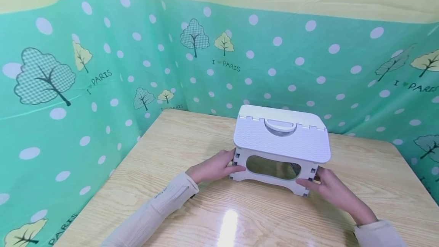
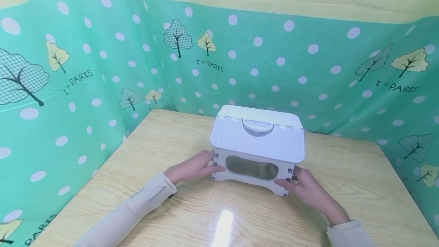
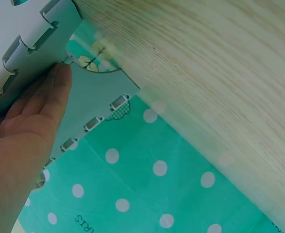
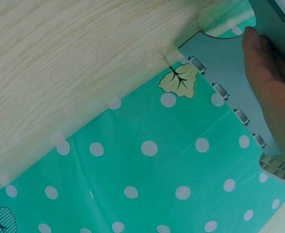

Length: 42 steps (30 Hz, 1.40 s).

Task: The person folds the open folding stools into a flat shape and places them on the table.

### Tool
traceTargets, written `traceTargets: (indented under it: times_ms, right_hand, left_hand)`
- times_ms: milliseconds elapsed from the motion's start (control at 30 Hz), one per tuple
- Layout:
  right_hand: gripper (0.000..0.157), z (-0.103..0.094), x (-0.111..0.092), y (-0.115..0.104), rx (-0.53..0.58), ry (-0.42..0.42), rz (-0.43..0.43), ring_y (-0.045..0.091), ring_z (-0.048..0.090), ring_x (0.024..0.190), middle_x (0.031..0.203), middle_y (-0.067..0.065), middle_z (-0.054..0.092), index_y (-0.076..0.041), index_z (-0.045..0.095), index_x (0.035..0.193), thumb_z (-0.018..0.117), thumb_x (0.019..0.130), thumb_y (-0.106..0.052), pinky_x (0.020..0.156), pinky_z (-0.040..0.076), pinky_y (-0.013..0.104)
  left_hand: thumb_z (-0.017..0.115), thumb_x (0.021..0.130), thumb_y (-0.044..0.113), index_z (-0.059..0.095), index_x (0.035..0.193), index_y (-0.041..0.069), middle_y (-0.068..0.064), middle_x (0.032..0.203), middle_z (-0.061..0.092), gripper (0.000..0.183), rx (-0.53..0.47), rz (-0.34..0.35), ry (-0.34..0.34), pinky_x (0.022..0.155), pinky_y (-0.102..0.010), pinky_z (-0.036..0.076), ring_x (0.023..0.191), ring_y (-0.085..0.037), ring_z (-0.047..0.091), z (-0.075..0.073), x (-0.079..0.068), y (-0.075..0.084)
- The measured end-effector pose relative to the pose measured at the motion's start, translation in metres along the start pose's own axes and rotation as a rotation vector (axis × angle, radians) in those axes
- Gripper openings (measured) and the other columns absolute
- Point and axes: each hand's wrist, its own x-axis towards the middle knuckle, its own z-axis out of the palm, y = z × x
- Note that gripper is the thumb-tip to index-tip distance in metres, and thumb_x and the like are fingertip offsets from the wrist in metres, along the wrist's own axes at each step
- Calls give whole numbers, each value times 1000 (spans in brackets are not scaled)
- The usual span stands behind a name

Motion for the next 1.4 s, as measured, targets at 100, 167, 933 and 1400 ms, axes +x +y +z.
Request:
traceTargets:
  times_ms: [100,167,933,1400]
  right_hand:
    - [51,0,0,0,-7,3,1,10,65,100,119,14,66,-7,48,136,71,94,-22,77,56,29]
    - [51,0,0,0,-8,3,3,10,65,101,119,14,66,-8,48,136,71,94,-22,77,56,29]
    - [50,-2,1,-1,-2,1,4,11,65,100,118,15,66,-8,48,136,71,94,-23,78,56,29]
    - [48,0,-1,1,32,-16,-2,10,66,98,117,16,67,-3,49,134,69,96,-25,76,57,30]
  left_hand:
    - [53,102,44,40,141,26,13,115,66,45,3,1,1,77,-21,52,87,-2,62,0,0,0]
    - [53,102,44,41,141,24,15,113,65,46,7,6,3,76,-21,52,86,-2,61,0,0,0]
    - [54,102,43,44,140,13,14,110,66,50,-11,14,-4,74,-22,52,84,-2,62,-2,0,-1]
    - [55,101,42,45,140,12,11,112,68,50,-36,-20,-12,78,-21,52,91,1,63,-1,-2,4]
